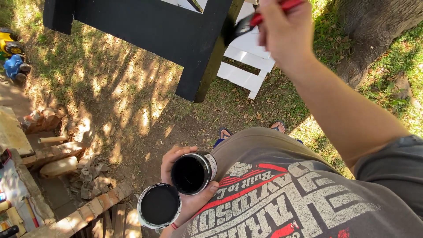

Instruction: Painting a white wooden structure with black paint using a paintbrush

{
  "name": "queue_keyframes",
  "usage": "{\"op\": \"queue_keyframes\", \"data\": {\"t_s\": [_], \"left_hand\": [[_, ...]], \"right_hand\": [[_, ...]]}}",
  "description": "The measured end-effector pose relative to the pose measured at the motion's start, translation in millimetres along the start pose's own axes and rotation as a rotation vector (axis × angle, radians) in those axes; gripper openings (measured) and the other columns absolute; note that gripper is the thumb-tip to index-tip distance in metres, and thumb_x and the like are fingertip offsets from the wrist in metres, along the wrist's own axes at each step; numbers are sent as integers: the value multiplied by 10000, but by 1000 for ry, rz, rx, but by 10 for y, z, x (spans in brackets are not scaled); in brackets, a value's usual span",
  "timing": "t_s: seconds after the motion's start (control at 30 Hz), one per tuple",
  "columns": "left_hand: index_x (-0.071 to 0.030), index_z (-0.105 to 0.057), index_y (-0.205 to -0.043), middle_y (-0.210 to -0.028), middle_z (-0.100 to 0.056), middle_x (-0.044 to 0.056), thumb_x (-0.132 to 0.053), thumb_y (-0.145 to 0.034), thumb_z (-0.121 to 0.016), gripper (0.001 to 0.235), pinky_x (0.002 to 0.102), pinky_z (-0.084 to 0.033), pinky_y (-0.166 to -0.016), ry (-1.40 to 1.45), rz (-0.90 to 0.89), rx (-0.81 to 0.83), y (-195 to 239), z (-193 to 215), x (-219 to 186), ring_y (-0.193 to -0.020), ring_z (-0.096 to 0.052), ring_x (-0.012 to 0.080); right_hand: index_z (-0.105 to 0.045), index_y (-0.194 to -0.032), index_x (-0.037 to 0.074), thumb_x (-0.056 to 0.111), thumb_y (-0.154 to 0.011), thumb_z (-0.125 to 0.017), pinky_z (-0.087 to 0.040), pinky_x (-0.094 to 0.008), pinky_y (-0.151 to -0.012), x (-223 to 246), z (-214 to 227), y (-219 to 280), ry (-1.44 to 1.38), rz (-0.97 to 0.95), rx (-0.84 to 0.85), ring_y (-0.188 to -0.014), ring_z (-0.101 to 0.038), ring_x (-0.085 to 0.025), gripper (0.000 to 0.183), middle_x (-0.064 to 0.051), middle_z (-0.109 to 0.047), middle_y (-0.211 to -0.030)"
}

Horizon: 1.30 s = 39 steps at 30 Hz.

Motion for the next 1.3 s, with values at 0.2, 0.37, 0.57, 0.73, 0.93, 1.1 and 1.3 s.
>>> {"op": "queue_keyframes", "data": {"t_s": [0.2,0.37,0.57,0.73,0.93,1.1,1.3], "left_hand": [[-153,-453,-1311,-1211,-542,62,-480,-760,-806,732,434,-422,-1149,118,2,-15,77,37,124,-1169,-612,214],[-158,-458,-1290,-1223,-511,73,-475,-753,-816,719,390,-519,-1060,120,6,-10,56,18,57,-1157,-616,211],[-153,-463,-1281,-1221,-527,65,-503,-758,-798,713,392,-497,-1096,70,-15,12,74,32,16,-1168,-614,201],[-157,-475,-1273,-1219,-524,61,-498,-758,-804,699,406,-477,-1106,79,17,11,84,11,15,-1180,-592,202],[-164,-454,-1301,-1241,-505,56,-444,-780,-813,692,440,-454,-1159,116,5,51,85,-11,-20,-1191,-606,219],[-161,-453,-1295,-1242,-510,65,-467,-767,-813,709,411,-504,-1093,84,8,34,88,-12,-8,-1174,-618,214],[-154,-470,-1288,-1217,-549,86,-489,-765,-806,706,394,-500,-1070,93,18,33,43,-74,-75,-1181,-567,206]], "right_hand": [[-439,-838,102,-57,-1112,-514,-325,-242,-304,-339,626,242,-360,111,-198,-409,-485,-130,326,-28,-436,-549],[-494,-932,3,-122,-990,-424,-529,-221,-427,-469,333,405,-301,156,-137,-603,-697,-200,154,-200,-656,-860],[-548,-879,-34,-144,-958,-383,-476,-240,-454,-737,19,518,-506,89,44,-607,-666,-228,213,-205,-600,-814],[-501,-931,6,-34,-927,-378,-412,-284,-443,-803,131,460,-620,278,-63,-572,-621,-256,129,-199,-585,-716],[-566,-930,-9,-63,-970,-415,-475,-276,-505,-833,-91,462,-478,147,131,-585,-599,-217,165,-188,-606,-688],[-544,-901,10,-19,-929,-388,-368,-286,-423,-921,152,447,-737,291,-97,-506,-569,-236,161,-176,-551,-623],[-532,-940,35,-56,-987,-394,-373,-239,-420,-758,-229,722,-463,247,102,-484,-481,-164,171,-156,-595,-663]]}}
Point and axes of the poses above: each hand's wrist, its own y-axis away from the middle knuckle, its own z-axis out of the back of the hand, x = y × z, the point moved 5 cm from there along -y, towards the middle knuckle
